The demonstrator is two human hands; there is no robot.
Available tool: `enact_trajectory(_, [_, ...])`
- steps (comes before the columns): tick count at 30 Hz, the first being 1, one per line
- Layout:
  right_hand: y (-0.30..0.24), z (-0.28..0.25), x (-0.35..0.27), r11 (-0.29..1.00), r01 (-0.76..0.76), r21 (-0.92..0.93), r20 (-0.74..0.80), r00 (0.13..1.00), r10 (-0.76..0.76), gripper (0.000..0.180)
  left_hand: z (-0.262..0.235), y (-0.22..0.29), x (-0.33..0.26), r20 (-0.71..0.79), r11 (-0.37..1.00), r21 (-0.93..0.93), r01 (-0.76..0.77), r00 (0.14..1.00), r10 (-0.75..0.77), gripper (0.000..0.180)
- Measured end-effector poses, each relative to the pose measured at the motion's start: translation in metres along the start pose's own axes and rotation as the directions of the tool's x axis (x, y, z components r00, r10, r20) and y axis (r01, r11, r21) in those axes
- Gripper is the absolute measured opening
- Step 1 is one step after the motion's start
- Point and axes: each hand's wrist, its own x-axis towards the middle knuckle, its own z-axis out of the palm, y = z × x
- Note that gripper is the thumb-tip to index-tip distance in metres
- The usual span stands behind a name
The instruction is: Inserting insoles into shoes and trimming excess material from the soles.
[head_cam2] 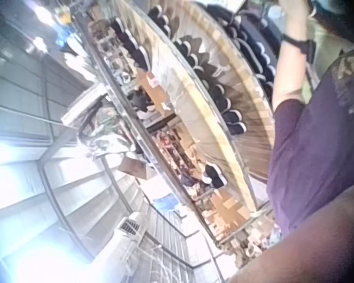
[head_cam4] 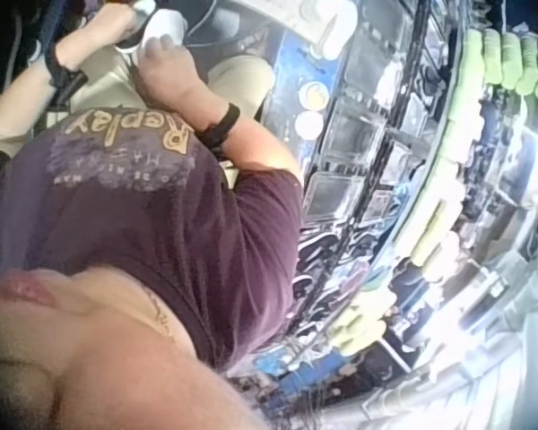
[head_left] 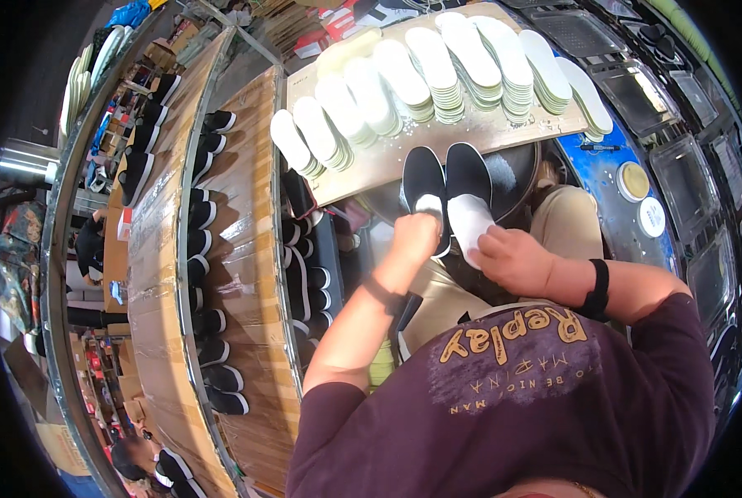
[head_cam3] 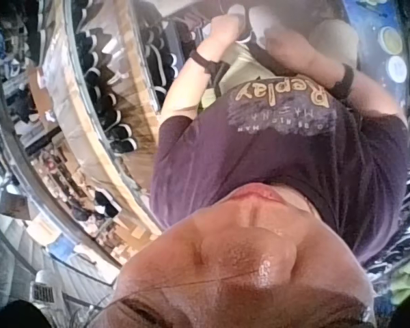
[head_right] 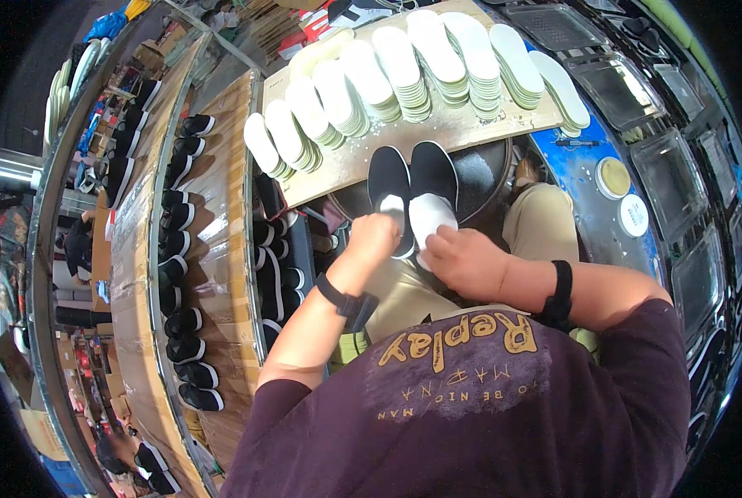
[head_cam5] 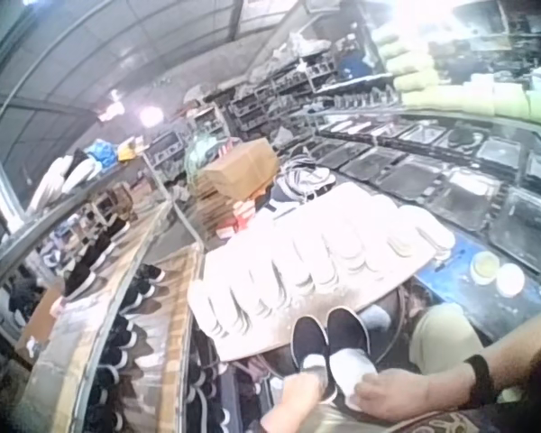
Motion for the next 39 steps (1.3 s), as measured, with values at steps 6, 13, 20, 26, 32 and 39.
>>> enact_trajectory(6, [0.01,-0.016,-0.002,0.949,-0.257,0.182,-0.069,0.959,0.273,0.029,0.012,-0.012,0.017,0.394,0.922,-0.366,0.124,0.919,0.033,0.021])
enact_trajectory(13, [-0.012,0.019,-0.008,0.943,-0.299,0.144,0.108,0.952,0.285,0.027,0.03,-0.006,0.022,0.273,0.843,-0.523,0.123,0.961,0.029,0.024])
enact_trajectory(20, [-0.017,0.026,-0.003,0.881,-0.27,0.387,0.068,0.962,0.265,0.025,0.027,-0.004,0.025,0.306,0.728,-0.624,0.284,0.946,-0.107,0.041])
enact_trajectory(26, [0.013,0.053,-0.006,0.964,-0.247,0.103,0.142,0.962,0.231,0.018,0.023,0.006,0.033,0.311,0.772,-0.492,0.402,0.91,-0.275,0.053])
enact_trajectory(32, [0.056,0.094,0.003,0.94,-0.341,-0.024,0.104,0.934,0.342,0.011,0.032,0.004,0.035,0.293,0.815,-0.46,0.352,0.927,-0.235,0.049])
enact_trajectory(39, [0.092,0.085,0.018,0.843,-0.536,0.038,0.704,0.613,0.358,0.044,0.018,0.004,0.028,0.386,0.801,-0.474,0.365,0.904,-0.184,0.045])
